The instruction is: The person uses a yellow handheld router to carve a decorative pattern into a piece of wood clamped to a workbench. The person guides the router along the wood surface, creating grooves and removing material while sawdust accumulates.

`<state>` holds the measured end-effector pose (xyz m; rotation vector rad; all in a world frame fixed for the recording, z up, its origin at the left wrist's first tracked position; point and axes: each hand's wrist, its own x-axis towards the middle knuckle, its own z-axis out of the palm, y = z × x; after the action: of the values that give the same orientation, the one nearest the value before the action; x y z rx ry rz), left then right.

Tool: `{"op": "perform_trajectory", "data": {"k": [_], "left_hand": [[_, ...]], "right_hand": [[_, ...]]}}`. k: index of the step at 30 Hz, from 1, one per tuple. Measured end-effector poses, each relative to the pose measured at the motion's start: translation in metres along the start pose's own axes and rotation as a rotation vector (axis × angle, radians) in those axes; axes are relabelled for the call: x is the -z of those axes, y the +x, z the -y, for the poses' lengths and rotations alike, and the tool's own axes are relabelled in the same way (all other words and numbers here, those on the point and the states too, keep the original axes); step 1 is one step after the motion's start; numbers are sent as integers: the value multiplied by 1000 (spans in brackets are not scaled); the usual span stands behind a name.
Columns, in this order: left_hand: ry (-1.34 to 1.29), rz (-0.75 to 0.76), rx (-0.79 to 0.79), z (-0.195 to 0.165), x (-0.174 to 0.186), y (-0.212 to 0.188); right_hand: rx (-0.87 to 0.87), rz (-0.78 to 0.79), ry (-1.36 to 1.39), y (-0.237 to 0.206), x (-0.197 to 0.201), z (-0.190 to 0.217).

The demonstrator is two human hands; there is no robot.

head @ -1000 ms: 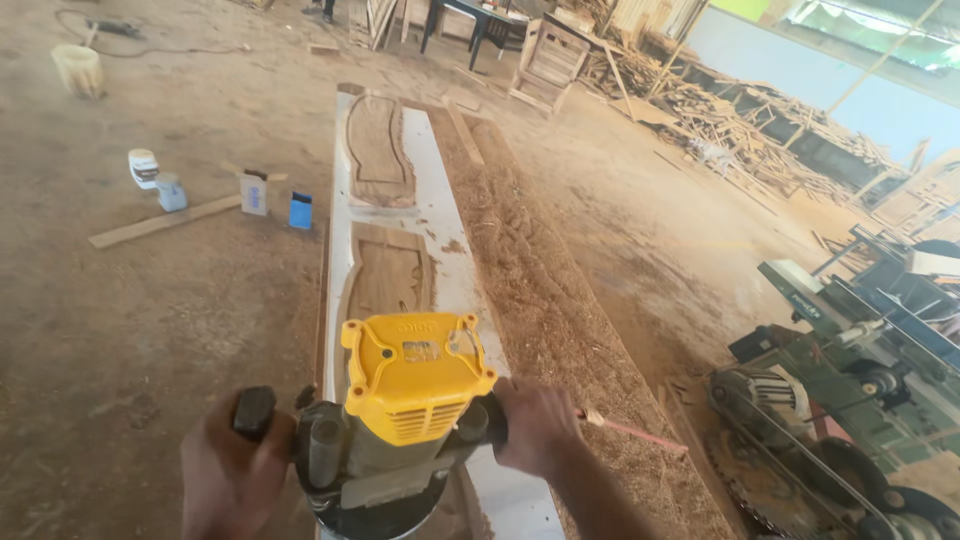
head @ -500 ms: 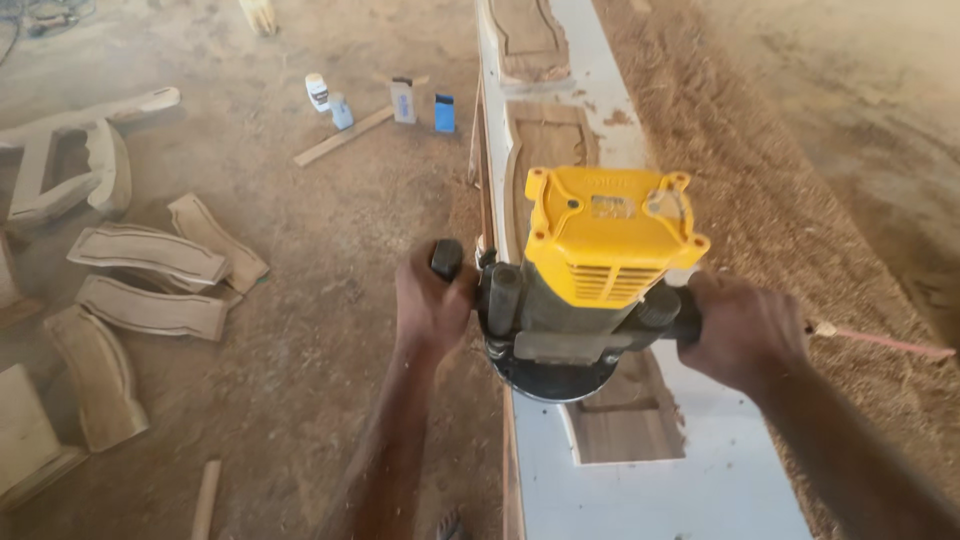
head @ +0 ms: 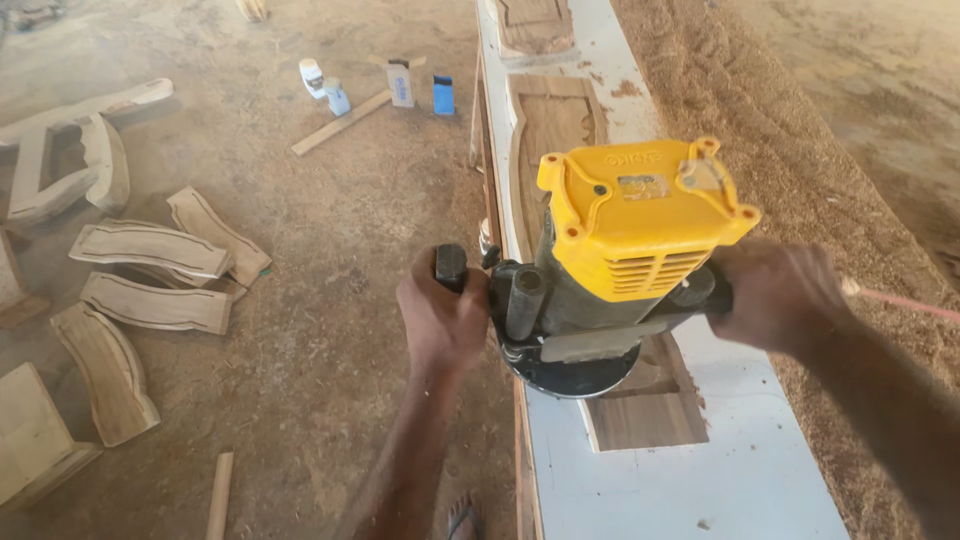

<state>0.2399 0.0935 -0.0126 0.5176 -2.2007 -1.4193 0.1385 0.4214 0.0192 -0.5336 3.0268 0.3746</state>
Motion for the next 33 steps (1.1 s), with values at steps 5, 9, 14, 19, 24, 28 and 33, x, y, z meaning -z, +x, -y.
{"op": "perform_trajectory", "data": {"k": [5,9,14,19,24,28,33], "left_hand": [[-33,-94,-32,-9,2,-12],[-43,-92,-26,-10,4,-16],[-24,-101,-9,-8,5,-16],[-27,-128,-63,-1,-1,-19],[-15,-130,-58,5,-8,-17],[-18,-135,-33,10,-14,-17],[-13,-151,3,16,-27,-16]], "right_hand": [[71,-63,-118,13,-16,-13],[23,27,-205,19,-18,-14],[-1,54,-174,23,-14,-10],[19,49,-200,27,-15,-8],[32,53,-153,34,-21,-9],[39,62,-171,42,-27,-13],[27,73,-177,51,-39,-20]]}}
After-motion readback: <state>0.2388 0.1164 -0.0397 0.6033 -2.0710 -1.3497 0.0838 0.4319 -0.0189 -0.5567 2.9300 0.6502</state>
